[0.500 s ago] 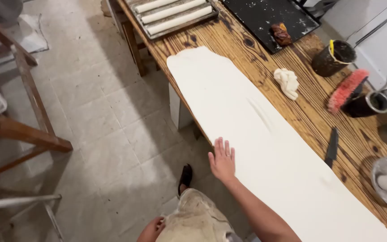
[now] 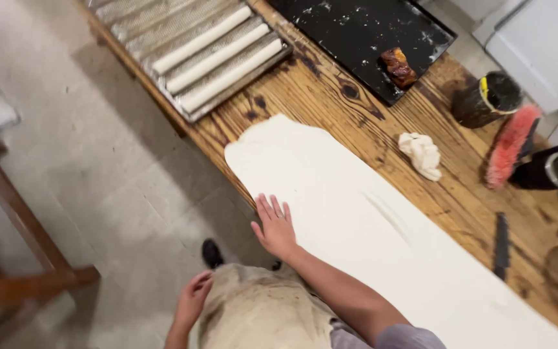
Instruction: Cutting dough into strips, rolling them into cylinders, and placing them on a baking tray
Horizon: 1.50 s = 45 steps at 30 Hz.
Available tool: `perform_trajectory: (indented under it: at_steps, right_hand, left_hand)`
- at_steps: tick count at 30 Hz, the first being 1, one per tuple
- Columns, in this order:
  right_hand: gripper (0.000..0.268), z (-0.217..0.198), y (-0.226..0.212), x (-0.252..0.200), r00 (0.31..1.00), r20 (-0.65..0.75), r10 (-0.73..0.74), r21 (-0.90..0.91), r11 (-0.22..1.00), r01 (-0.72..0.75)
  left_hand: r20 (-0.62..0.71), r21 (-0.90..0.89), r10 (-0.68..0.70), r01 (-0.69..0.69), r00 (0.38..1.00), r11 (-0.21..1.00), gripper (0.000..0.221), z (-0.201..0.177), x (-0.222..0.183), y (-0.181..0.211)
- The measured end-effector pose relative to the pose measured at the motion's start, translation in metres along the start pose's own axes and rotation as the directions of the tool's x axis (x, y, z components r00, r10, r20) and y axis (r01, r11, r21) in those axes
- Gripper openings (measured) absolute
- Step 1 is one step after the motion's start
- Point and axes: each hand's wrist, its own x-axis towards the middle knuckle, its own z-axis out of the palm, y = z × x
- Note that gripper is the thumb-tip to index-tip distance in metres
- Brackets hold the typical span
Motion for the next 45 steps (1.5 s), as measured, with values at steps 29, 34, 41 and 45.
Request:
perform_trajectory:
  at_steps: [29, 34, 41, 45]
  right_hand:
    - [0.018, 0.035, -0.086, 0.144, 0.541, -0.520, 0.661, 0.334, 0.741, -0.583]
    - [0.010, 0.038, -0.084, 0.141, 0.567, -0.485, 0.666, 0.318, 0.738, -0.594]
    - [0.025, 0.038, -0.083, 0.148, 0.522, -0.380, 0.763, 0.398, 0.645, -0.653]
    - [0.028, 0.045, -0.081, 0.153, 0.453, -0.416, 0.789, 0.451, 0.611, -0.650]
  left_hand:
    - [0.735, -0.258, 0.551, -0.914, -0.396, -0.313, 0.027, -0.040, 0.325, 0.337]
    - [0.700, -0.329, 0.573, -0.905, -0.426, -0.270, 0.009, -0.043, 0.322, 0.341]
    - [0.779, -0.186, 0.573, -0.967, -0.253, -0.174, 0.014, -0.041, 0.314, 0.332]
    - [0.788, -0.134, 0.577, -0.974, -0.215, -0.181, 0.020, -0.033, 0.317, 0.317]
